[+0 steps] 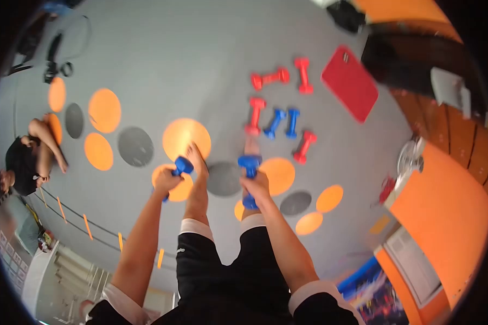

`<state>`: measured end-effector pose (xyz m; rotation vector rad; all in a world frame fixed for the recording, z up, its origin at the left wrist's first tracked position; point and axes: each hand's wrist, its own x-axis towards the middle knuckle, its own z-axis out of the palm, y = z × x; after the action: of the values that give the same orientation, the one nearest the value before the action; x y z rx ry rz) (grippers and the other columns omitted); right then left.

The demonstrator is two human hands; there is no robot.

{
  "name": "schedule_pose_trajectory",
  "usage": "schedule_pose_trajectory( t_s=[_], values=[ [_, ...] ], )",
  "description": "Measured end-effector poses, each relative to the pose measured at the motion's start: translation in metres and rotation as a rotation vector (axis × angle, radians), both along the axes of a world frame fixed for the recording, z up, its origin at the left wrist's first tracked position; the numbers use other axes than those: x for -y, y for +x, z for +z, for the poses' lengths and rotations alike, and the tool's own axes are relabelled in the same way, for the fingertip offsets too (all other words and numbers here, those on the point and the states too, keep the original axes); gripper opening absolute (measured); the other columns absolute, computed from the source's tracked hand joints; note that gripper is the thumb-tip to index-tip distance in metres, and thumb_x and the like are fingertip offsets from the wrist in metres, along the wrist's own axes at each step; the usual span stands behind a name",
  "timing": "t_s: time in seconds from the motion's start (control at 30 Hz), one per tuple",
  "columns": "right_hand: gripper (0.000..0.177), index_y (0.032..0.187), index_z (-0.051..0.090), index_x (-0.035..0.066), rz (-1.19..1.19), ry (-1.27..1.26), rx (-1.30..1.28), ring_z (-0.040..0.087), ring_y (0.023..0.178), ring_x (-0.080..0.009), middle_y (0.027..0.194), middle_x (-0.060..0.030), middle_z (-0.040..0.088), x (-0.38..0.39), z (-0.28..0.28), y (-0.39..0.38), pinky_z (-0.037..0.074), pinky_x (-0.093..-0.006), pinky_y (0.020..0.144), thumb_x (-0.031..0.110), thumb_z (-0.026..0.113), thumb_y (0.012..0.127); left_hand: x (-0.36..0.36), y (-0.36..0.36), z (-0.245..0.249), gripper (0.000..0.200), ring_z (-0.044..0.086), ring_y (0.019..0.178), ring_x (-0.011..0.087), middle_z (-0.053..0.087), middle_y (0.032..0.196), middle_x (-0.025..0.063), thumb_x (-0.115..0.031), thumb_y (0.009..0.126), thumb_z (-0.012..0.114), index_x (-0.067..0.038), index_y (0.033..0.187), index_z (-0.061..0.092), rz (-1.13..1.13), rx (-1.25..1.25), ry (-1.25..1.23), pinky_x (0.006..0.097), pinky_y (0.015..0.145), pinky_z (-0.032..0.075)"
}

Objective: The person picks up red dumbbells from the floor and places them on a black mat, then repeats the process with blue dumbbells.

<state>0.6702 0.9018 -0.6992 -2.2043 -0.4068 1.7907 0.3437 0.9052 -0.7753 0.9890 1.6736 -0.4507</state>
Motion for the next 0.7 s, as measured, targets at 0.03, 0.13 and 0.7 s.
schedule_pose_trajectory(
  t_s=[0.03, 0.13, 0.7],
  values=[
    [0.011, 0.074, 0.056, 0.006, 0.025, 0.085, 0.005, 0.053, 0.046, -0.0136, 0.059, -0.0027, 0.055, -0.007, 0.034, -0.006, 0.04, -0.0293, 0.043, 0.006, 0.067, 0.072, -0.005, -0.014, 0.032, 0.047, 0.069, 0.091, 0.0367, 0.07, 0.095, 0.0244, -0.04, 0.066, 0.073, -0.001, 0.092, 0.072, 0.062, 0.008, 0.135, 0.0444, 0.081, 0.054],
    [0.013, 0.079, 0.056, 0.007, -0.093, 0.233, -0.214, 0.055, 0.048, -0.0147, 0.063, -0.0024, 0.054, -0.04, 0.174, -0.036, 0.043, -0.0292, 0.043, 0.001, 0.068, 0.078, -0.038, -0.024, 0.196, 0.034, 0.069, 0.065, 0.0198, 0.068, 0.067, 0.0164, -0.024, 0.071, 0.079, 0.006, 0.072, 0.064, 0.327, 0.029, 0.373, 0.0386, 0.06, 0.053],
    [0.021, 0.076, 0.055, 0.01, 0.61, 0.832, -0.555, 0.052, 0.05, -0.0122, 0.061, -0.0003, 0.054, -0.135, 0.492, -0.057, 0.043, -0.029, 0.05, 0.0, 0.074, 0.077, 0.045, 0.038, 0.557, 0.028, 0.05, 0.049, 0.009, 0.052, 0.059, -0.0023, -0.006, 0.073, 0.079, -0.012, 0.07, 0.052, 1.152, 0.573, 1.22, 0.0284, 0.048, 0.04]
  ],
)
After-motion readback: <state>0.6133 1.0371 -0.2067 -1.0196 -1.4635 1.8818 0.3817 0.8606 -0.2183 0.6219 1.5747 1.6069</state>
